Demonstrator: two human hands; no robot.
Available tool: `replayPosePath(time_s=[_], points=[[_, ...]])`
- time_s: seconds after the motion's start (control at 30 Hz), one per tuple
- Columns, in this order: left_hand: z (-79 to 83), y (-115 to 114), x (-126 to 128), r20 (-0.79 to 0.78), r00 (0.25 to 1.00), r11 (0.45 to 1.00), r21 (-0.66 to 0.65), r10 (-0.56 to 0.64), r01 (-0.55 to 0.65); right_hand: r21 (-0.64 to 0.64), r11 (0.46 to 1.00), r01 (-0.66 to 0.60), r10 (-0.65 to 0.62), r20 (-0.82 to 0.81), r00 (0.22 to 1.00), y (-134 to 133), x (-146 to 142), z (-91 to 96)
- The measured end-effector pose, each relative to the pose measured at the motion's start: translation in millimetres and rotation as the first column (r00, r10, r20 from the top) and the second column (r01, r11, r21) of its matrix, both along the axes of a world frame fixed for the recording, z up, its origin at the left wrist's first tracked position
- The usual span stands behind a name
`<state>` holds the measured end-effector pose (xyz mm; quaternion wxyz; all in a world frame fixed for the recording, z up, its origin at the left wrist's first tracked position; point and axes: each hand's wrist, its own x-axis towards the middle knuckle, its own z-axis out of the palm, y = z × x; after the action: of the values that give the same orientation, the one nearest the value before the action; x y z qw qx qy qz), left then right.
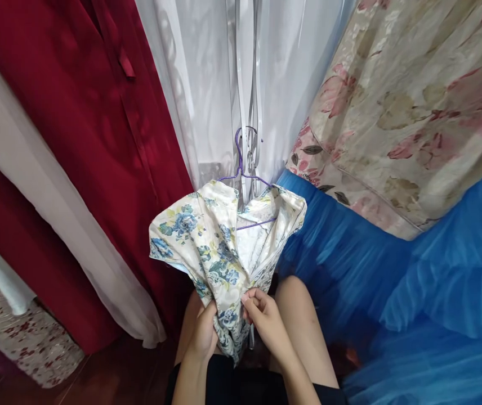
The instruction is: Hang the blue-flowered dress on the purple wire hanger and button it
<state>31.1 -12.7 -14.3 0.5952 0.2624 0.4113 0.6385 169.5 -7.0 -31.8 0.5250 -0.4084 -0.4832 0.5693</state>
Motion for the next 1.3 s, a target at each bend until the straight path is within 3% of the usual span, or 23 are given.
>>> replayPosePath(time_s=[0.13,0.23,0.3,0.37,0.43,0.53,0.6,0.67,0.7,0.77,0.83,0.87,0.93,0.97,1.1,1.3], points=[[-0.8,-3,9,-0.001,0.998,0.996,0.062,-0.067,0.067,-0.085,0.996,-0.007,-0.001,-0.086,0.996,-2,0,3.6],[-3.1,-1,12,0.055,0.995,0.996,0.040,-0.081,0.079,-0.128,0.992,0.003,-0.015,-0.096,0.995,-1,8,4.4],[-6.2,5,11,0.099,0.995,1.000,-0.015,-0.018,0.019,-0.127,0.992,0.016,-0.025,-0.069,0.997,-1,16,4.8],[-11.0,13,6,0.089,0.987,0.989,-0.067,0.136,-0.130,-0.117,0.993,0.027,-0.029,-0.022,0.999,-1,26,5.5],[-17.2,21,-1,0.028,0.944,0.943,-0.070,0.328,-0.325,-0.083,0.996,0.035,-0.033,0.034,0.999,-4,33,7.0],[-26.4,25,-10,-0.058,0.821,0.823,0.015,0.567,-0.568,-0.037,0.998,0.048,-0.043,0.110,0.993,-8,37,9.8],[-30.0,23,-13,-0.096,0.725,0.732,0.087,0.682,-0.676,-0.045,0.998,0.052,-0.046,0.126,0.991,-10,35,10.9],[-30.7,18,-12,-0.181,0.639,0.663,0.234,0.748,-0.711,-0.063,0.997,0.043,-0.036,0.115,0.993,-11,31,10.2],[-30.0,15,-10,-0.241,0.621,0.665,0.317,0.746,-0.676,-0.071,0.997,0.031,-0.024,0.104,0.994,-11,29,9.3],[-26.8,10,-4,-0.378,0.663,0.757,0.427,0.646,-0.494,-0.087,0.996,0.000,0.008,0.092,0.996,-11,27,7.2],[-21.7,5,6,-0.487,0.786,0.900,0.391,0.380,-0.192,-0.098,0.995,-0.030,0.039,0.096,0.995,-13,26,6.2],[-18.8,3,11,-0.517,0.829,0.939,0.344,0.213,-0.026,-0.099,0.994,-0.035,0.045,0.100,0.994,-14,27,6.3],[-13.2,0,22,-0.541,0.839,0.938,0.263,-0.050,0.225,-0.100,0.995,-0.028,0.038,0.105,0.994,-17,28,7.6],[-11.0,-1,26,-0.549,0.828,0.927,0.239,-0.115,0.287,-0.103,0.995,-0.018,0.029,0.104,0.994,-19,29,8.6],[-7.4,-2,35,-0.637,0.764,0.917,0.239,-0.101,0.320,-0.115,0.993,0.017,-0.003,0.120,0.993,-22,35,12.8],[-9.7,1,38,-0.809,0.588,0.909,0.263,0.025,0.323,-0.125,0.990,0.057,-0.046,0.086,0.995,-22,41,20.1]])
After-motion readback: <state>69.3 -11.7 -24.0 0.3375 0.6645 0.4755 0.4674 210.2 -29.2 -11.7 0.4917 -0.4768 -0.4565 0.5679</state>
